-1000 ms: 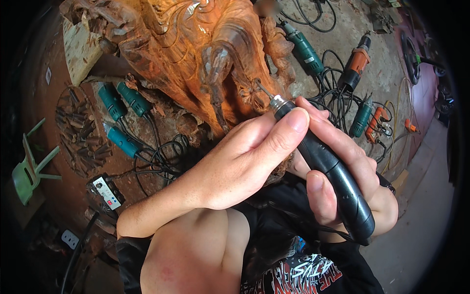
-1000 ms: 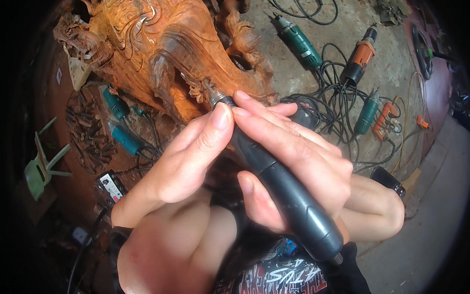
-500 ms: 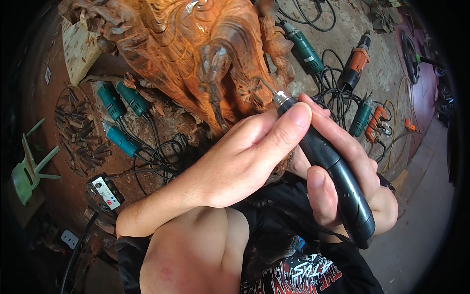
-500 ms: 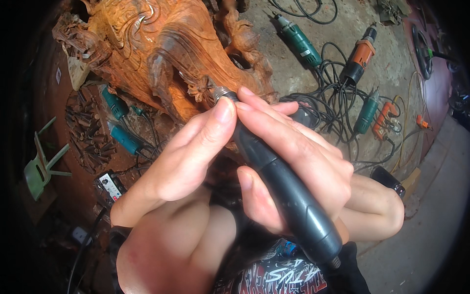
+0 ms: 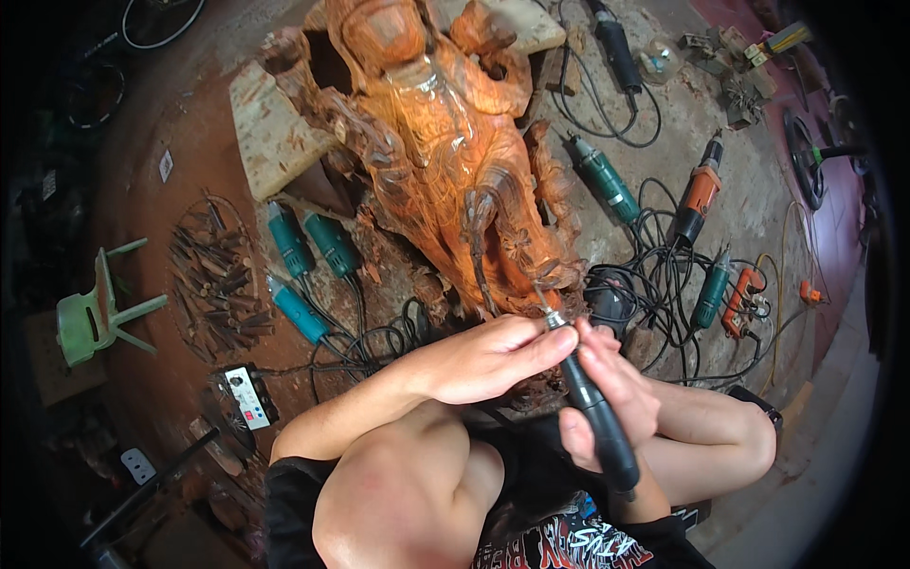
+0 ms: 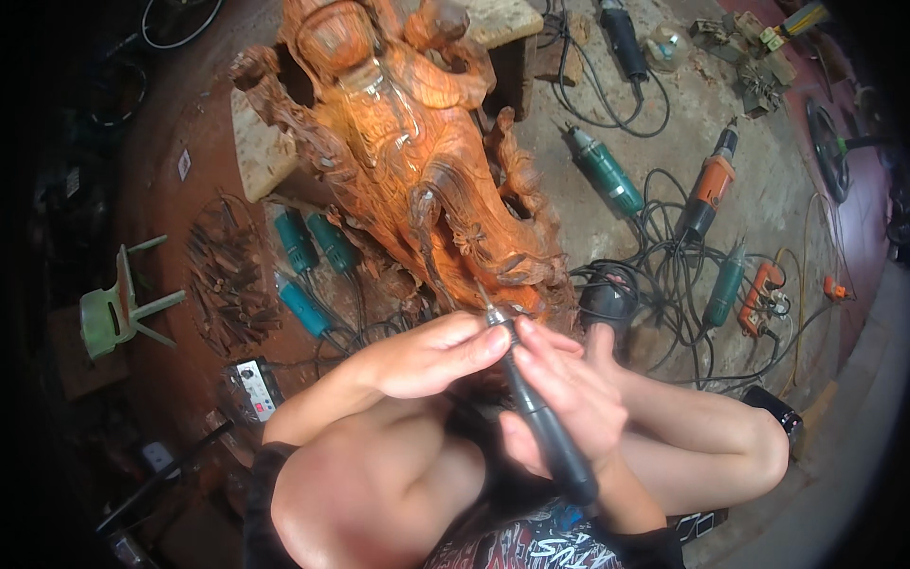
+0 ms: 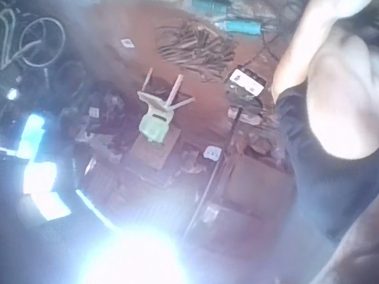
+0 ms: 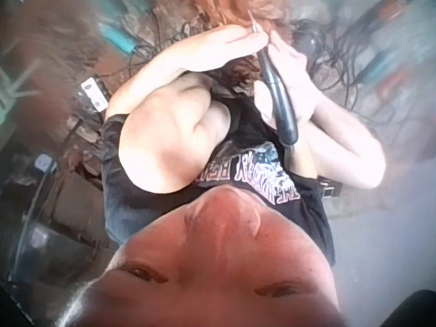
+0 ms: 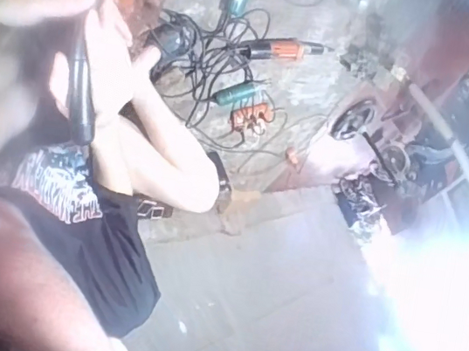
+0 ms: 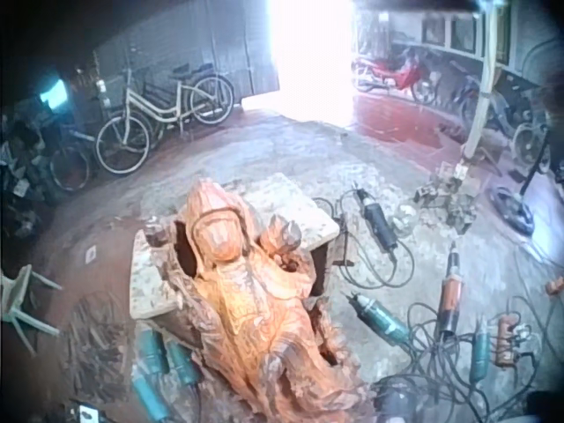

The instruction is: The person uses a rotary carving tool to refine details on a large wooden sculpture. They work on the torso and upper body areas, removing wood shavings and smoothing surfaces.

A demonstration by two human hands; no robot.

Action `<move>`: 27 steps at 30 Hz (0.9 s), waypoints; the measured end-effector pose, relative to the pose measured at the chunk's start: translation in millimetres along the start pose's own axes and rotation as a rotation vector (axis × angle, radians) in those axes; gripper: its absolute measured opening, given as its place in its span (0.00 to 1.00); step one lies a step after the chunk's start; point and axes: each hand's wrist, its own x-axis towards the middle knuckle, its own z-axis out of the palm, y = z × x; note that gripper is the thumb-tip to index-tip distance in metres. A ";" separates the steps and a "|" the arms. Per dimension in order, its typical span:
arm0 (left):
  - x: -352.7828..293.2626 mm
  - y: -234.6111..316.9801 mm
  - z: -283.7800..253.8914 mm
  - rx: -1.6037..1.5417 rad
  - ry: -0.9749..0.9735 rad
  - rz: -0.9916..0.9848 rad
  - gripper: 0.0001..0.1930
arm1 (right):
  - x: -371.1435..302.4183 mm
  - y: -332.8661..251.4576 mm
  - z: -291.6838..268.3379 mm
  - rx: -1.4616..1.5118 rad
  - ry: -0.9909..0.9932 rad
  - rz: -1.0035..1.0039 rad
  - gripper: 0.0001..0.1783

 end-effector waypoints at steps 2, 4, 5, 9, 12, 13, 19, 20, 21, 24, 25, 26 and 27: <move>-8.2 3.2 -0.5 -0.023 -0.029 -0.008 0.27 | 3.0 -13.2 6.4 -0.007 -0.019 0.016 0.24; -20.5 12.2 -5.9 -0.004 -0.063 -0.037 0.26 | 6.4 -20.2 12.7 0.027 -0.034 0.001 0.24; -29.0 11.4 -9.7 0.061 -0.081 -0.002 0.27 | 7.8 -25.1 18.2 0.063 -0.008 -0.009 0.25; -82.1 -5.5 -7.4 0.013 0.214 0.036 0.27 | 6.9 -37.6 28.2 0.100 0.043 -0.058 0.25; -111.8 -25.1 -6.6 -0.090 0.579 0.152 0.23 | -2.1 -32.3 14.4 -0.008 0.068 -0.073 0.24; -125.7 -32.3 -4.4 -0.156 0.842 0.111 0.23 | -2.6 -33.2 7.4 -0.050 0.100 -0.060 0.23; -240.5 -191.5 -42.6 -0.747 1.478 0.389 0.15 | -17.6 -23.2 -23.4 0.188 0.296 0.174 0.25; -245.8 -220.3 -49.7 -0.728 1.499 0.398 0.13 | -16.5 -22.2 -24.0 0.202 0.342 0.167 0.25; -254.6 -246.8 -54.6 -0.704 1.529 0.408 0.12 | -14.2 -21.7 -23.1 0.226 0.388 0.158 0.25; -283.9 -295.6 -53.0 -0.230 1.754 0.239 0.08 | -9.9 -37.9 -12.1 0.190 0.428 0.205 0.25; -301.8 -307.8 -44.8 -0.074 1.845 0.168 0.07 | -10.7 -39.5 -6.8 0.136 0.426 0.196 0.25; -323.0 -314.0 -30.5 0.085 1.938 0.075 0.06 | -16.9 -24.3 -16.1 0.272 0.471 0.233 0.25; -323.6 -304.2 -29.9 0.215 1.982 0.006 0.07 | -22.9 -6.2 -25.9 0.304 0.474 0.209 0.25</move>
